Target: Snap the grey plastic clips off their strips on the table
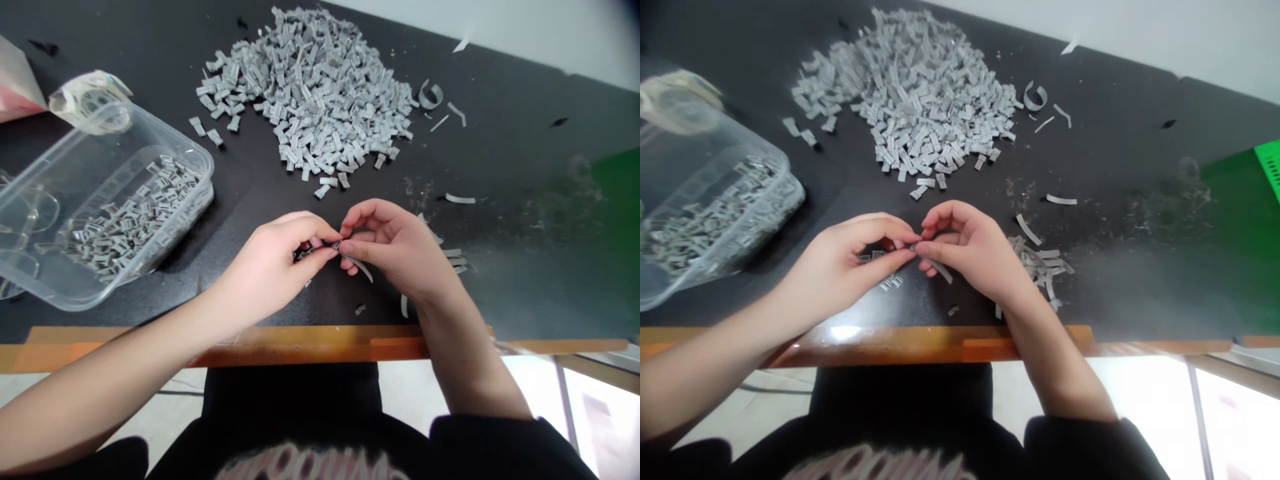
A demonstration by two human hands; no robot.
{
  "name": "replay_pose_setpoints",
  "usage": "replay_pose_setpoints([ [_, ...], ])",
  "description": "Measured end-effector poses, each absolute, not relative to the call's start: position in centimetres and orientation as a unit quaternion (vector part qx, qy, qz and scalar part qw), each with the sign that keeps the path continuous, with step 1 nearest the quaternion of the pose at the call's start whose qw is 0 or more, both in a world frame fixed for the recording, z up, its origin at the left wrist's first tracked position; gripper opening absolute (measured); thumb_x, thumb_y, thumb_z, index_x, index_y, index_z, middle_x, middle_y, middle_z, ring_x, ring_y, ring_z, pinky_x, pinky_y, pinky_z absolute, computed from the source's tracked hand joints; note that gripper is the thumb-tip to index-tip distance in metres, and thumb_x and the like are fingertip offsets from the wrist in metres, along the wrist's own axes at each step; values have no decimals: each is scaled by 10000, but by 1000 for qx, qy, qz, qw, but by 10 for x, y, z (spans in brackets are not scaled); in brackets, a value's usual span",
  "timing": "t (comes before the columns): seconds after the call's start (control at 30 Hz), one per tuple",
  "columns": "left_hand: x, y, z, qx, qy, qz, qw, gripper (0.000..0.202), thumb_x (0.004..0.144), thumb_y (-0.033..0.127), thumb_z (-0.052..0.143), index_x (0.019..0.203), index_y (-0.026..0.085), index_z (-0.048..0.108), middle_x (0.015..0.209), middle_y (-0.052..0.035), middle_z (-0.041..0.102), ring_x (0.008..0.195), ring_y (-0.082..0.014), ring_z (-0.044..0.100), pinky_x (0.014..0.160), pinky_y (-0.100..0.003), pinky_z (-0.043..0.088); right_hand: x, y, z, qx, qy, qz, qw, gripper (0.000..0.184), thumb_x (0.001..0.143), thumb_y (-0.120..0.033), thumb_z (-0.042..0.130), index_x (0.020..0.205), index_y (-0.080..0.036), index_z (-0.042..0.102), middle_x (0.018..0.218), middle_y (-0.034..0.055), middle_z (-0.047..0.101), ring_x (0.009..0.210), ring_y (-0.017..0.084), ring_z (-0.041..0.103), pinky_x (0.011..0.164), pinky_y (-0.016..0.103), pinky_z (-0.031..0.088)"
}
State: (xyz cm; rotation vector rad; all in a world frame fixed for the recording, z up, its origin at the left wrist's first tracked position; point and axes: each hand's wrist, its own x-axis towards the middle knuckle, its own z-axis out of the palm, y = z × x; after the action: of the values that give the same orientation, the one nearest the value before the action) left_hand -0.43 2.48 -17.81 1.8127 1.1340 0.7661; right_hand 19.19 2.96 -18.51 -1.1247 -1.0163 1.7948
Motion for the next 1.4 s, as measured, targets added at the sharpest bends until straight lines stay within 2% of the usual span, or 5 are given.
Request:
replay_pose_setpoints([
  [0.23,0,25,-174,598,425,286,616,39,869,207,673,894,191,698,835,-28,804,793,-197,751,740,-326,583,191,26,-186,-422,-412,696,409,309,711,-224,934,860,-200,665,778,-34,695,597,110,688,572,228,597],
  [0.5,-4,31,-177,595,486,337,544,81,816,208,726,889,178,710,735,22,690,635,-117,639,588,-230,505,198,30,-181,-440,-453,687,360,223,807,-272,862,906,-181,684,721,-37,672,599,86,619,593,211,541],
  [0.87,-4,31,-178,507,408,338,680,53,853,160,702,864,204,728,789,-21,787,878,-215,779,808,-368,633,204,24,-176,-401,-459,688,394,125,845,-280,833,969,-265,822,896,14,793,777,174,724,777,337,613],
  [1.03,-5,29,-178,502,411,341,681,54,848,189,727,897,196,748,844,-35,801,771,-194,762,731,-350,635,207,26,-177,-363,-467,706,390,171,896,-406,779,879,-248,841,822,22,793,714,155,713,691,291,594],
  [1.4,-2,27,-172,545,411,316,659,105,836,111,704,879,204,723,738,6,777,672,-159,746,638,-270,587,205,29,-182,-417,-419,744,313,127,736,-213,910,744,-176,789,625,-8,716,554,96,608,508,192,478],
])
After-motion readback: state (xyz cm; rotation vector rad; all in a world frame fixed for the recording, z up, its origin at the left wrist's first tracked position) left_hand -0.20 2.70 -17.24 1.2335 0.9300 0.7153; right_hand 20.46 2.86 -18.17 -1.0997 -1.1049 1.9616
